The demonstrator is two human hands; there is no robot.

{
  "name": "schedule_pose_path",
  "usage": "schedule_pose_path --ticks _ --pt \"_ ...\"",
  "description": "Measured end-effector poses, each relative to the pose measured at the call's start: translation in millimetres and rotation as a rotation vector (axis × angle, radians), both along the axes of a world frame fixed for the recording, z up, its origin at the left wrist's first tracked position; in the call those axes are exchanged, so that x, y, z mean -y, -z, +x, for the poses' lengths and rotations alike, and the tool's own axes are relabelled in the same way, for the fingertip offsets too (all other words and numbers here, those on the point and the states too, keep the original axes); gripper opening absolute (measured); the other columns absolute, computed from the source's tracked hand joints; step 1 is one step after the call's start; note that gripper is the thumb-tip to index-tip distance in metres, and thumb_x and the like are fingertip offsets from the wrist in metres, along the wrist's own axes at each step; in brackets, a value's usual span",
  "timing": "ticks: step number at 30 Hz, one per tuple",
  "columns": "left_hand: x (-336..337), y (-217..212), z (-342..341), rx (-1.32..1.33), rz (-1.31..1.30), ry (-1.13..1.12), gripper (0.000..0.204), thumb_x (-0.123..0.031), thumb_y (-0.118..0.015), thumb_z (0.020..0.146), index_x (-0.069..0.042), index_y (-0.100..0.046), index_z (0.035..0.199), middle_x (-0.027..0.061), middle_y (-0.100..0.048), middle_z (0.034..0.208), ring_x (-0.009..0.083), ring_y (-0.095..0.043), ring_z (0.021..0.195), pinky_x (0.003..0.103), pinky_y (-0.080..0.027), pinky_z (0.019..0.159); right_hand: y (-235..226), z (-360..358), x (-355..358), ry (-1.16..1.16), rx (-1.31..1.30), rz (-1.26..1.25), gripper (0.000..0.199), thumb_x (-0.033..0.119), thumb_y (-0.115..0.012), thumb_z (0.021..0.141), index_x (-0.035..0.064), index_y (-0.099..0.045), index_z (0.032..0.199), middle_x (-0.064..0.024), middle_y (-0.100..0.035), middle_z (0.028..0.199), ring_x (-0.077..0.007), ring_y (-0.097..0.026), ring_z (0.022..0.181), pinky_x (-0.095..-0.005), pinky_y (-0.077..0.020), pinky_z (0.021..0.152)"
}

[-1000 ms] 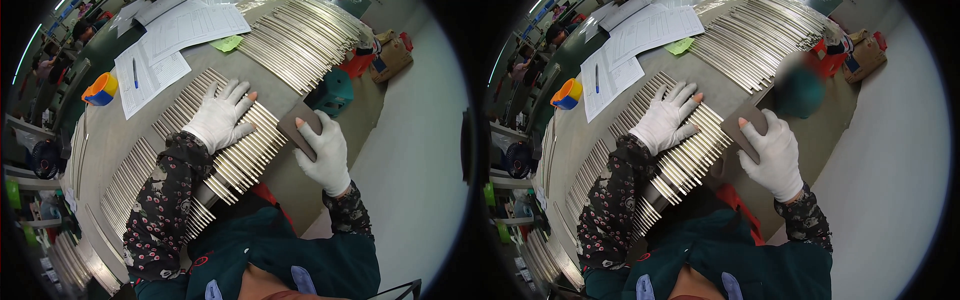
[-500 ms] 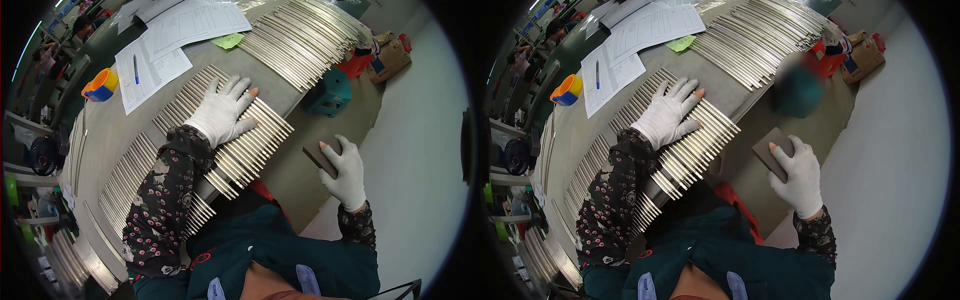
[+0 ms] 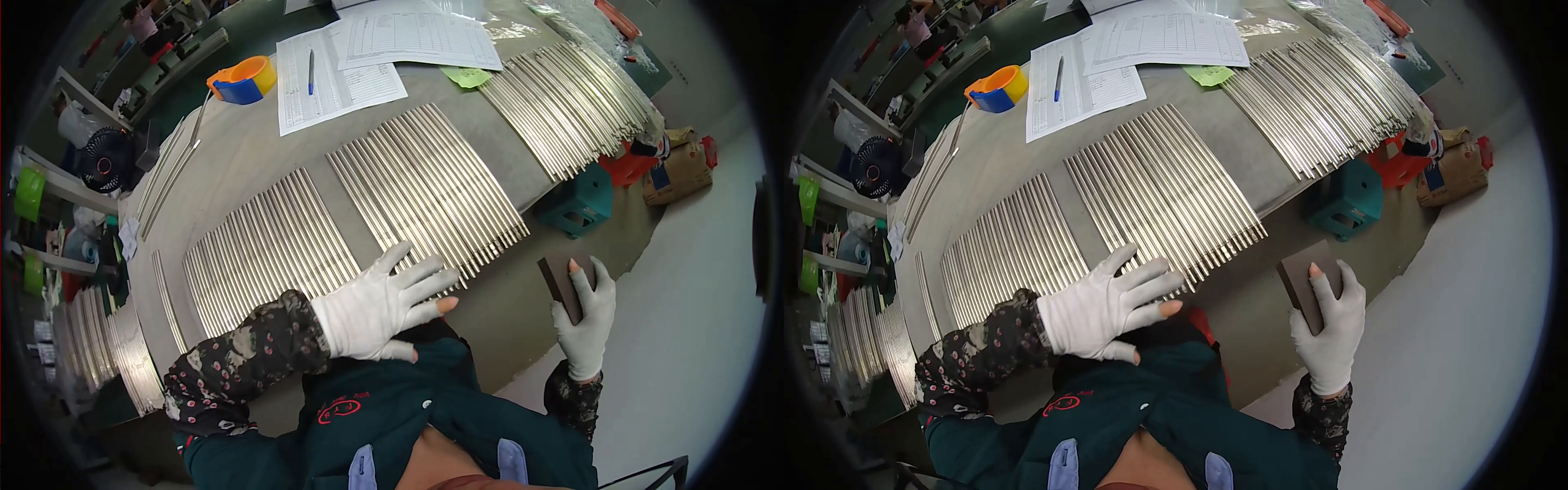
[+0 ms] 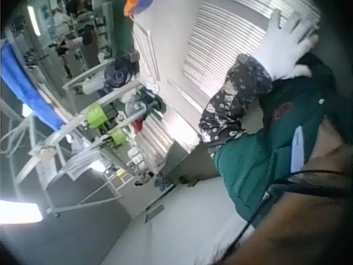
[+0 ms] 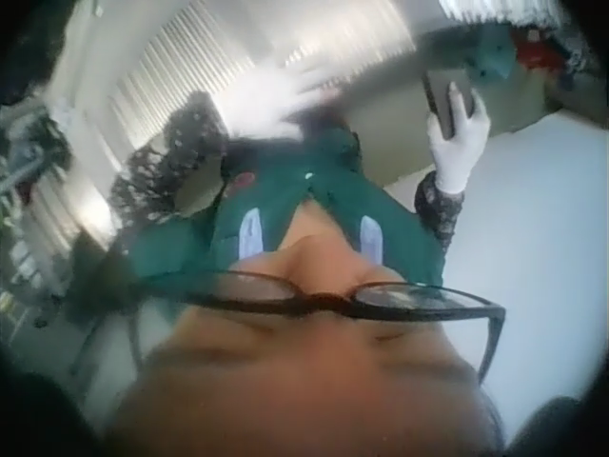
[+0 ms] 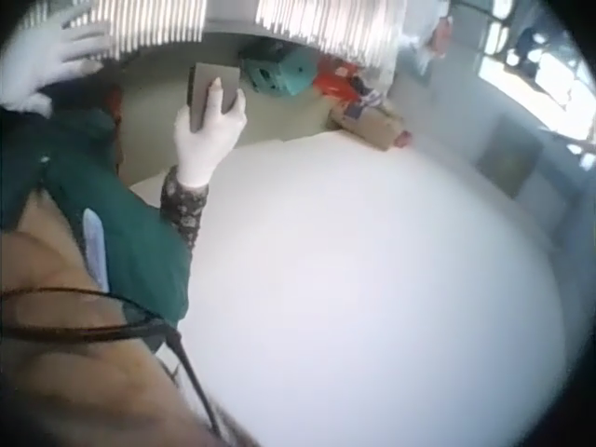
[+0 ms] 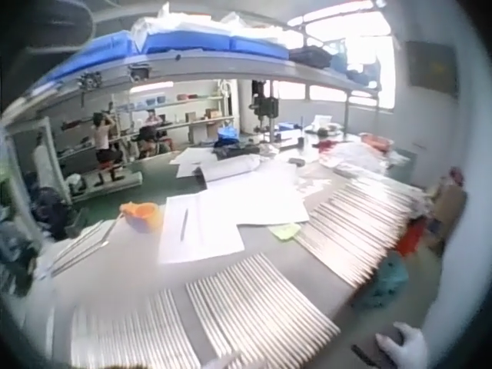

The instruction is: Polishing a series of thin metal rods using a sanding block on a workshop table.

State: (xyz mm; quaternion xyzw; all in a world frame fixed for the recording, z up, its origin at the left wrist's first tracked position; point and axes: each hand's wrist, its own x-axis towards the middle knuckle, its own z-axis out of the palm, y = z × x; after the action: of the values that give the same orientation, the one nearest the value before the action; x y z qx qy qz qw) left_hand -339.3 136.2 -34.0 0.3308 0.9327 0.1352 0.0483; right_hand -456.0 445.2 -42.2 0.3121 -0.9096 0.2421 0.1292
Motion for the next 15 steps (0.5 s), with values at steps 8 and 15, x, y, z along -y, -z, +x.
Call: schedule_pose_path --ticks 8,15 --pt "53.1 8.7 67.1 -0.037 -0.029 -0.401 0.082 -0.069 -0.030 0.088 -0.015 -0.019 0.150 0.0271 -0.029 0.146 0.0462 -0.032 0.132 0.065 -0.017 0.107 2.0 -4.1 17.8 -0.053 0.002 -0.011 0.066 0.004 -0.069 0.063 0.0132 -0.056 0.127 -0.0202 -0.049 0.129 -0.0368 -0.050 0.113 -0.0424 -0.0429 0.095" --pt "36.0 21.4 23.0 -0.127 0.002 -0.329 0.082 -0.067 -0.033 0.088 -0.015 -0.018 0.150 0.0261 -0.026 0.148 0.0428 -0.029 0.136 0.065 -0.018 0.107 -1.4 1.0 24.7 -0.047 -0.030 0.002 0.068 0.005 -0.068 0.064 0.0140 -0.055 0.130 -0.0203 -0.047 0.131 -0.0366 -0.049 0.115 -0.0430 -0.0422 0.096"
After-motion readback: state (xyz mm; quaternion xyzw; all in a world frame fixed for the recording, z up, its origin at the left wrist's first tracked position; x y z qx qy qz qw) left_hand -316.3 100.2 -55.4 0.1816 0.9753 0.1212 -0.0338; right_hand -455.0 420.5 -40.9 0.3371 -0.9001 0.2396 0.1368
